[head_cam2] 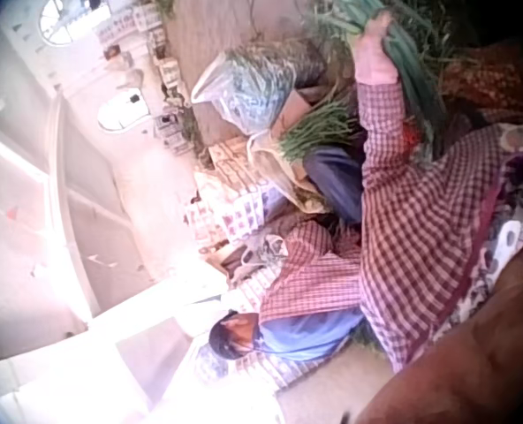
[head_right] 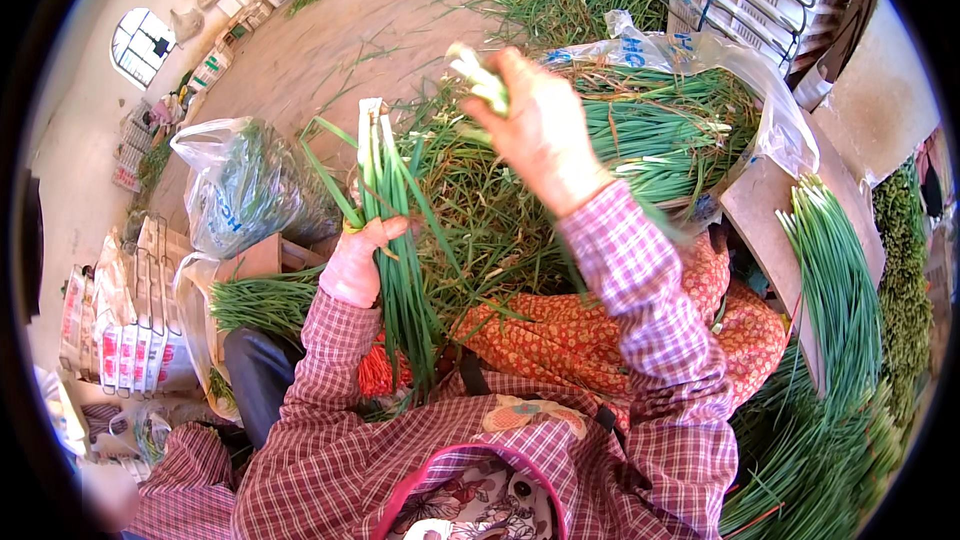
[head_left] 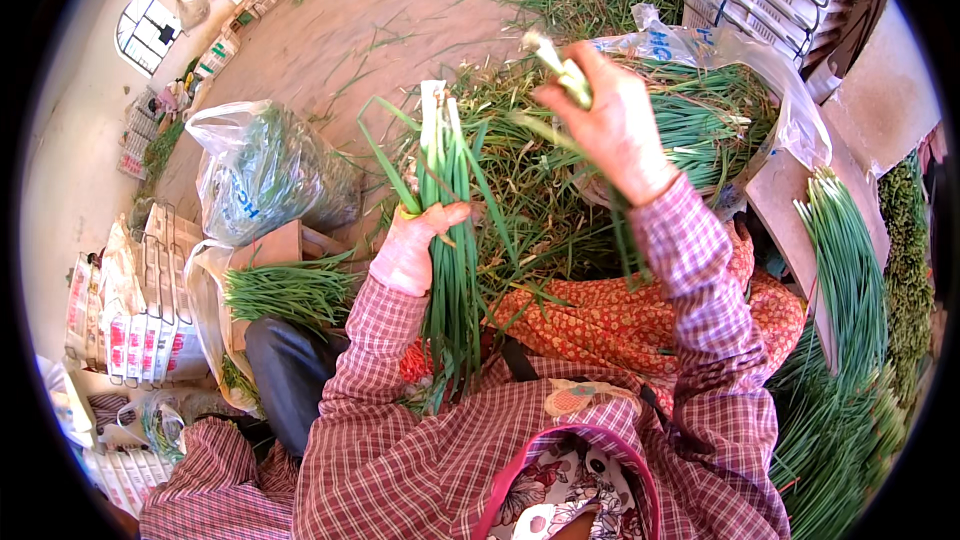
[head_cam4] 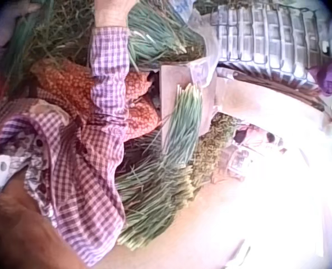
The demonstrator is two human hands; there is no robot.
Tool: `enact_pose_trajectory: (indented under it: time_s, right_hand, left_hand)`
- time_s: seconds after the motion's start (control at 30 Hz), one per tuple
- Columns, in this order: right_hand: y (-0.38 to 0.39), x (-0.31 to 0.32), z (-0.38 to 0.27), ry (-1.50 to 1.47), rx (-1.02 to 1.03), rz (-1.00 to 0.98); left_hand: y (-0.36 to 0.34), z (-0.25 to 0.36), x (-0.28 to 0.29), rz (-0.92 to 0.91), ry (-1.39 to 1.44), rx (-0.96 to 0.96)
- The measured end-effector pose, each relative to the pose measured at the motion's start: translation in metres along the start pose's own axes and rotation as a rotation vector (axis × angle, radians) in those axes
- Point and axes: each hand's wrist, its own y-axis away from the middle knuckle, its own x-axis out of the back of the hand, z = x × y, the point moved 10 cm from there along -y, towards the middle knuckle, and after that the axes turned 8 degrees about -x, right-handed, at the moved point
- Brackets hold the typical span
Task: The person sorts green onions by hand, removing loose leaves and aligning the stalks on a board before tying them into a bundle with a red string.
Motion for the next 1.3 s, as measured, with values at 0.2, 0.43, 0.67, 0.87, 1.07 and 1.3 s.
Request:
enact_pose_trajectory:
  time_s: [0.2, 0.43, 0.67, 0.87, 1.07, 1.3]
  right_hand:
    - [0.025, -0.047, -0.024, -0.312, -0.056, -0.181]
    - [0.028, -0.050, -0.015, -0.321, -0.124, -0.301]
    - [0.032, -0.059, -0.014, -0.311, 0.008, -0.321]
    - [0.035, -0.062, -0.014, -0.328, 0.005, -0.369]
    - [0.037, -0.065, -0.008, -0.364, -0.130, -0.470]
    - [0.040, -0.043, 0.029, 0.173, 0.044, -0.173]
  left_hand:
    - [0.000, 0.011, -0.033, -0.088, 0.131, -0.026]
    - [-0.008, 0.017, -0.028, -0.047, 0.149, -0.114]
    - [-0.011, 0.020, -0.007, 0.028, 0.069, -0.137]
    - [-0.007, 0.034, -0.016, -0.011, 0.021, -0.151]
    - [-0.012, 0.033, -0.020, -0.051, 0.161, -0.192]
    - [-0.029, 0.027, 0.032, 0.095, 0.204, -0.185]
